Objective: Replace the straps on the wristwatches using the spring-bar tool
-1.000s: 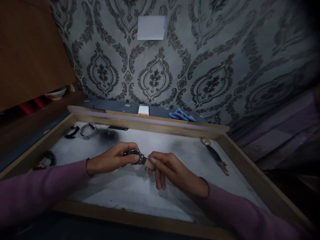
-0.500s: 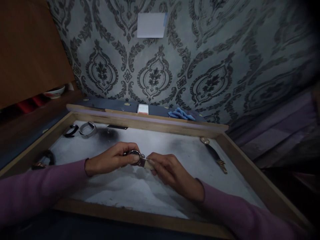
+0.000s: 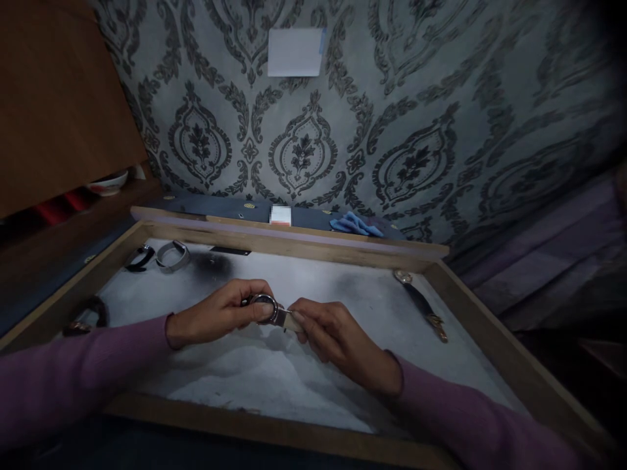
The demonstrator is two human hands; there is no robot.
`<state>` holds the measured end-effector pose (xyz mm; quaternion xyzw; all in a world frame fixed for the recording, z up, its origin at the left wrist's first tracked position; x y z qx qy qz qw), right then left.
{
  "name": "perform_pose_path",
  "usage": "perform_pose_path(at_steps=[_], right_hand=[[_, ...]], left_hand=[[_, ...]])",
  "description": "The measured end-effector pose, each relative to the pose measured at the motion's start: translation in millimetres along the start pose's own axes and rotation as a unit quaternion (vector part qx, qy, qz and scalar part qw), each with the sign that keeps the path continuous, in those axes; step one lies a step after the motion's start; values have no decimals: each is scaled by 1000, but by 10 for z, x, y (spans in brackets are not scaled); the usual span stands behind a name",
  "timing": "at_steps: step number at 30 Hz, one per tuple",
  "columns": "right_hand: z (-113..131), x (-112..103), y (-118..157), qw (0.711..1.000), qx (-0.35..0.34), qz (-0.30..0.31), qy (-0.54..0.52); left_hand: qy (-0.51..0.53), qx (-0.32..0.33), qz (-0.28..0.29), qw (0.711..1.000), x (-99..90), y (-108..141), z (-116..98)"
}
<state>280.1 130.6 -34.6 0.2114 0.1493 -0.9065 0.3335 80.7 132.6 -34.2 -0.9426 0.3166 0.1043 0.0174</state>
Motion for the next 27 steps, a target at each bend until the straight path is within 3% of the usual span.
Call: perform_pose_path(at_steps=[15, 27], right_hand=[[-44, 5, -18, 1000, -14, 2, 21], [-143, 43, -33, 998, 56, 16, -37]], left_hand=[[3, 31, 12, 999, 28, -8, -112], [-38, -15, -27, 999, 35, -34, -17]])
Point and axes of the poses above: each hand's wrist, its own y-axis away from the middle knuckle, its own x-axis out of the palm, z = x × y, the point moved 2 cm from there along -y, towards the middle knuckle, and after that the axes turned 3 degrees about x, right-handed, at the moved point
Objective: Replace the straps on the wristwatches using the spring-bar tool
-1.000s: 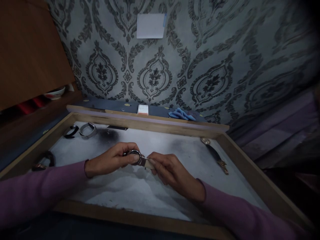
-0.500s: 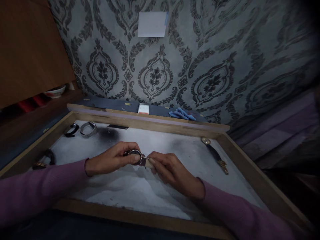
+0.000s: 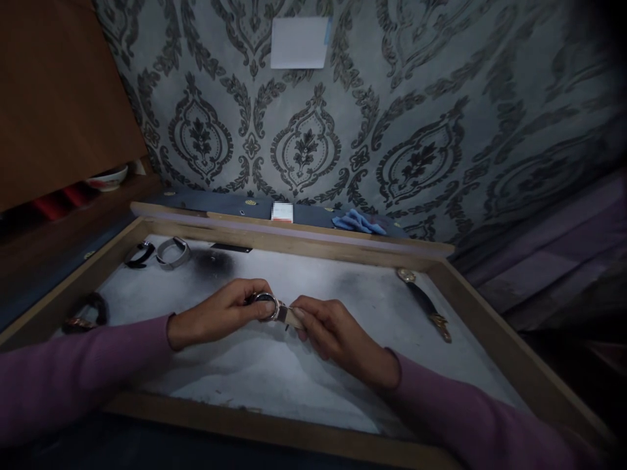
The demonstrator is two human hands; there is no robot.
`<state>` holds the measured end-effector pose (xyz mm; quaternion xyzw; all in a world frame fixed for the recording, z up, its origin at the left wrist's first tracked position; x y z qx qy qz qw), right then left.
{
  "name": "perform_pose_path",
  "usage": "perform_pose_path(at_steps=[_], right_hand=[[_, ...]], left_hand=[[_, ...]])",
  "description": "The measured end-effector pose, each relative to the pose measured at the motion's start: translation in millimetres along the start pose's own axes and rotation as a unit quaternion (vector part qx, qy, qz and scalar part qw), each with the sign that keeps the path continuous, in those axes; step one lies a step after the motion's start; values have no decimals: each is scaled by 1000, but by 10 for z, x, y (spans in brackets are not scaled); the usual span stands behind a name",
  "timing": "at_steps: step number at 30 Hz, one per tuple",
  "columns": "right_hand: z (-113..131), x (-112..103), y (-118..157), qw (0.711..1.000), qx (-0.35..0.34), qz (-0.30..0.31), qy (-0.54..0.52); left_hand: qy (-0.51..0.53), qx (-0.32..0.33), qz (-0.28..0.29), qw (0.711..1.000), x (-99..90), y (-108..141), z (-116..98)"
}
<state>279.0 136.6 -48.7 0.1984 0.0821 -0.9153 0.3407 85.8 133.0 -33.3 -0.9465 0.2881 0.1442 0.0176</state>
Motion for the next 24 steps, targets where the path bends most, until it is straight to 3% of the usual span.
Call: perform_pose_path(at_steps=[4, 24], right_hand=[[-32, 12, -12, 999, 30, 7, -20], [-77, 0, -38, 995, 49, -13, -89]], left_hand=[[-6, -9, -8, 1000, -6, -8, 19], [-8, -12, -32, 999, 8, -3, -9]])
Point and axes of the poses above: each hand's wrist, its own y-axis away from the middle knuckle, its own x-axis out of the palm, z = x × y, the point moved 2 cm from there along -y, towards the middle knuckle, and after that the axes turned 3 degrees about x, right-handed, at the moved point
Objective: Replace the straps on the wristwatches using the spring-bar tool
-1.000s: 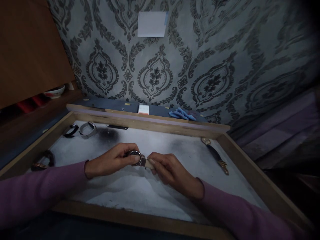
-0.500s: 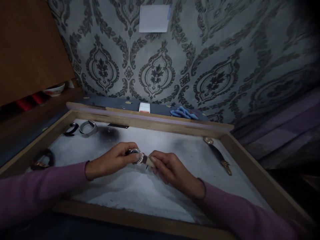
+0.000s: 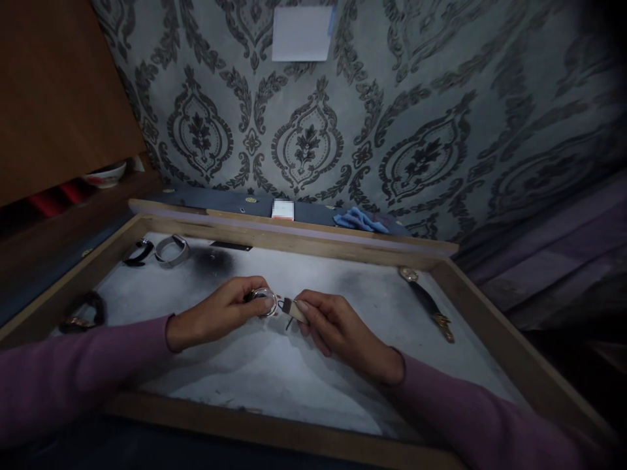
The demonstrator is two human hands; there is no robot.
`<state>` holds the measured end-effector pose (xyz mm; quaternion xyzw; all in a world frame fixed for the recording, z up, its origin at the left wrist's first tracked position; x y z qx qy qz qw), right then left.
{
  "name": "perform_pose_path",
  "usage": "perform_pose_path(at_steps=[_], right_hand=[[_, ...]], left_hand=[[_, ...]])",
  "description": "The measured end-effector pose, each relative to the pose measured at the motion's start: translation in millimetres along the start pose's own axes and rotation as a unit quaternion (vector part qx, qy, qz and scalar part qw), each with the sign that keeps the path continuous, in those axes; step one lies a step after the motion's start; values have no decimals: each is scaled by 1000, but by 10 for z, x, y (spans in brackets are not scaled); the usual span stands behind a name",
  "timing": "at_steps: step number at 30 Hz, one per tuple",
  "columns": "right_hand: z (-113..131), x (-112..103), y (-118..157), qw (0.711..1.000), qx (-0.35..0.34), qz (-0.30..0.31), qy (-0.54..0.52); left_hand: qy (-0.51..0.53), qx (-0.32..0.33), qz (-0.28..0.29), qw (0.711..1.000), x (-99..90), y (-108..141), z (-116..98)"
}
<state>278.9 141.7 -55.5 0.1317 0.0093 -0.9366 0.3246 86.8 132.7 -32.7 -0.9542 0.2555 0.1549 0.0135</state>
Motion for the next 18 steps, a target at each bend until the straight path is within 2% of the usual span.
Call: perform_pose_path(at_steps=[7, 11, 15, 18], right_hand=[[18, -19, 2, 1000, 1, 1, 14], [30, -35, 10, 998, 10, -7, 57], [115, -104, 4, 982, -30, -28, 186], [195, -182, -4, 947, -17, -29, 320]], left_hand=[[-5, -3, 7, 1000, 2, -8, 8], [-2, -4, 9, 1000, 2, -11, 9], [-6, -11, 12, 1000, -3, -11, 9], [-5, -19, 14, 1000, -10, -12, 6]])
Point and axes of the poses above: each hand's wrist, its own y-axis away from the middle knuckle, its own x-axis out of the palm, z = x × y, the point moved 2 cm from there along -y, towards the middle knuckle, and after that the axes turned 3 degrees about x, right-handed, at the moved point
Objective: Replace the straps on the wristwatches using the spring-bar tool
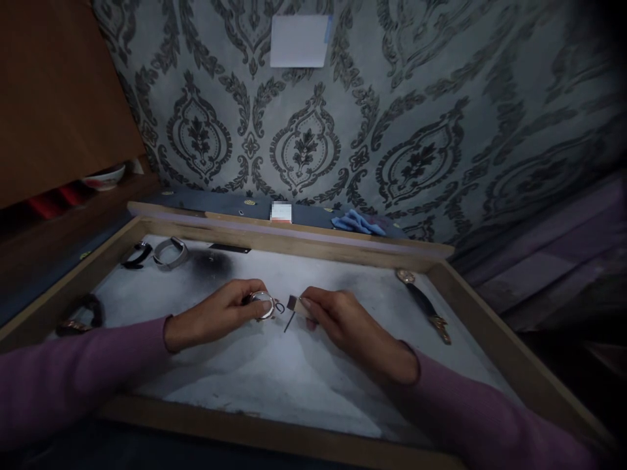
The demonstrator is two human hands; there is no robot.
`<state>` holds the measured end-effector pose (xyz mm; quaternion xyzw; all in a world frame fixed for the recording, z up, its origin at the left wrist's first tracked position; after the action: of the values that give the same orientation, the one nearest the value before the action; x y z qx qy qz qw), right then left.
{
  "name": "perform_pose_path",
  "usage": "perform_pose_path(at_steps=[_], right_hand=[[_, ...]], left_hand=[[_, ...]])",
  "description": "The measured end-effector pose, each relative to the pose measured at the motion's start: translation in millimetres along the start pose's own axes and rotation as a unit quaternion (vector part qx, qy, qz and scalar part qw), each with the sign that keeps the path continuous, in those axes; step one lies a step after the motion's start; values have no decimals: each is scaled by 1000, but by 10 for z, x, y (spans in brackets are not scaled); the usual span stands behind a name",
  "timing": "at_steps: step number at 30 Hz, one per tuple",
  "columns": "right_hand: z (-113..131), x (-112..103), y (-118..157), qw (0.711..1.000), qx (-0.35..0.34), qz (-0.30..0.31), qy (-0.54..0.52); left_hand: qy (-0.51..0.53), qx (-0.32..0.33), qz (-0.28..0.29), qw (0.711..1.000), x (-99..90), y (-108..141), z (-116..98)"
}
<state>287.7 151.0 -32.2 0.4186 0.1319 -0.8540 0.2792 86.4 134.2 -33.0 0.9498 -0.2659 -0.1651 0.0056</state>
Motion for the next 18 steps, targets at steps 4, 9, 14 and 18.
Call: perform_pose_path(at_steps=[4, 9, 14, 18], right_hand=[[-22, -72, 7, 977, 67, 61, 192], [-63, -33, 24, 966, 56, 68, 243], [-76, 18, 24, 960, 46, 68, 269], [-40, 25, 44, 940, 53, 82, 327]], left_hand=[[-11, 5, 3, 1000, -1, -4, -2], [-15, 9, 4, 1000, 5, -1, 6], [-26, 9, 13, 1000, 3, 4, 2], [-25, 0, 16, 1000, 5, 2, -10]])
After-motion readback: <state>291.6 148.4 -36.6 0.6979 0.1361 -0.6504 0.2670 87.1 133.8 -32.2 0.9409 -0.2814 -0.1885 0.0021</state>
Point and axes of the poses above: each hand's wrist, its own y-axis away from the middle knuckle, its own x-axis out of the palm, z = x × y, the point moved 2 cm from there along -y, towards the middle knuckle, and after that the axes turned 3 degrees about x, right-handed, at the moved point
